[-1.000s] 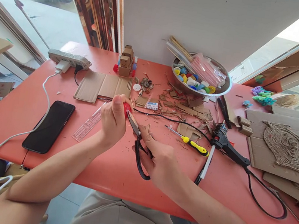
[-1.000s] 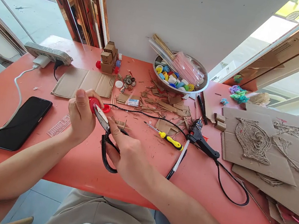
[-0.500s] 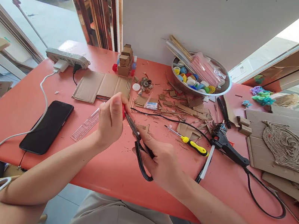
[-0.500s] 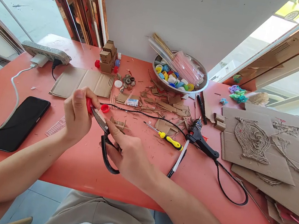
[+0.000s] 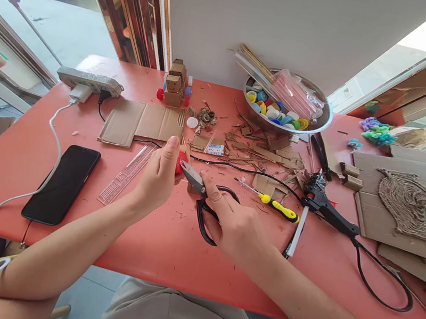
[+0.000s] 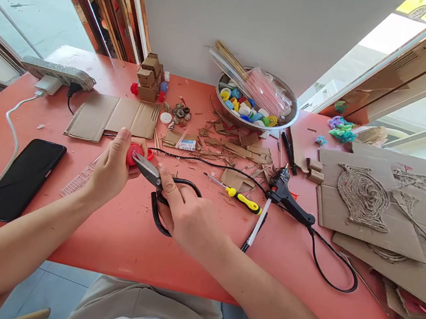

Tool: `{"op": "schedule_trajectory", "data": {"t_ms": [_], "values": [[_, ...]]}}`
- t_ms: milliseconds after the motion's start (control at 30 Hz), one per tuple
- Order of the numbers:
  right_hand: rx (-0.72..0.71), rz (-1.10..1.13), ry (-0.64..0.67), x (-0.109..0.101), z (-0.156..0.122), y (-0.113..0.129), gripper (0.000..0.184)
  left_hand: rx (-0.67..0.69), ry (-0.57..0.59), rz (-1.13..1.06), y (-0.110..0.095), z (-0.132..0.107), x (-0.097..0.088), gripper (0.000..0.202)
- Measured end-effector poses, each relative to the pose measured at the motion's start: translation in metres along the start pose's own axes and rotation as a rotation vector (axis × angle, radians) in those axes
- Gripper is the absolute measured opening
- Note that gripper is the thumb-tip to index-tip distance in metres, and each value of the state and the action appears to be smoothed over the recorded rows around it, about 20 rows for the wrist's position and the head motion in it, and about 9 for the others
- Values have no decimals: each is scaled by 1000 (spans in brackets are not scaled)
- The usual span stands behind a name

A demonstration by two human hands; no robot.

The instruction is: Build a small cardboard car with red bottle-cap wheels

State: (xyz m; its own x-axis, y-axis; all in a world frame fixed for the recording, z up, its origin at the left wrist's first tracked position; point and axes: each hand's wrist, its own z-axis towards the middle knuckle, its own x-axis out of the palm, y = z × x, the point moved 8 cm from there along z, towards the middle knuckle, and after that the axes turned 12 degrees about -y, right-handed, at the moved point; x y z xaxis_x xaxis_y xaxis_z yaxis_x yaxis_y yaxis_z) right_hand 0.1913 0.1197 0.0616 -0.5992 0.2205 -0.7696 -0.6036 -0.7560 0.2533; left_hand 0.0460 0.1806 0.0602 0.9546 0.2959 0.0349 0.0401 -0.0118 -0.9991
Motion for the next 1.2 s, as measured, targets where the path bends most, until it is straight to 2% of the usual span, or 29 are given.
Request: {"op": "schedule_trajectory", "data": {"t_ms": [100,200,367,500,633,700,800,933,1100,1200], "values": [[14,102,-20,1,2,7,73,80,-72,8,-5,-4,-4,77],[71,245,-15,2,4,13,70,152,-96,33,-8,-5,-7,76],[326,483,107,10,4,8,57,201,-133,84,-4,-1,-12,76],[491,656,169,14,4,6,53,236,-138,119,-5,-1,-14,76],[608,829,235,19,4,5,53,253,-131,130,-11,-2,-12,76],[624,877,260,19,6,5,53,219,-119,87,-10,-1,-10,76],[576,803,277,17,8,1,52,107,-61,-16,-4,1,-3,78],[428,527,269,9,10,-4,63,15,34,-87,2,0,5,77],[292,142,302,7,5,-9,73,86,53,-75,-5,-2,3,76],[259,31,329,7,3,-9,73,120,64,-44,-5,-3,3,75]]}}
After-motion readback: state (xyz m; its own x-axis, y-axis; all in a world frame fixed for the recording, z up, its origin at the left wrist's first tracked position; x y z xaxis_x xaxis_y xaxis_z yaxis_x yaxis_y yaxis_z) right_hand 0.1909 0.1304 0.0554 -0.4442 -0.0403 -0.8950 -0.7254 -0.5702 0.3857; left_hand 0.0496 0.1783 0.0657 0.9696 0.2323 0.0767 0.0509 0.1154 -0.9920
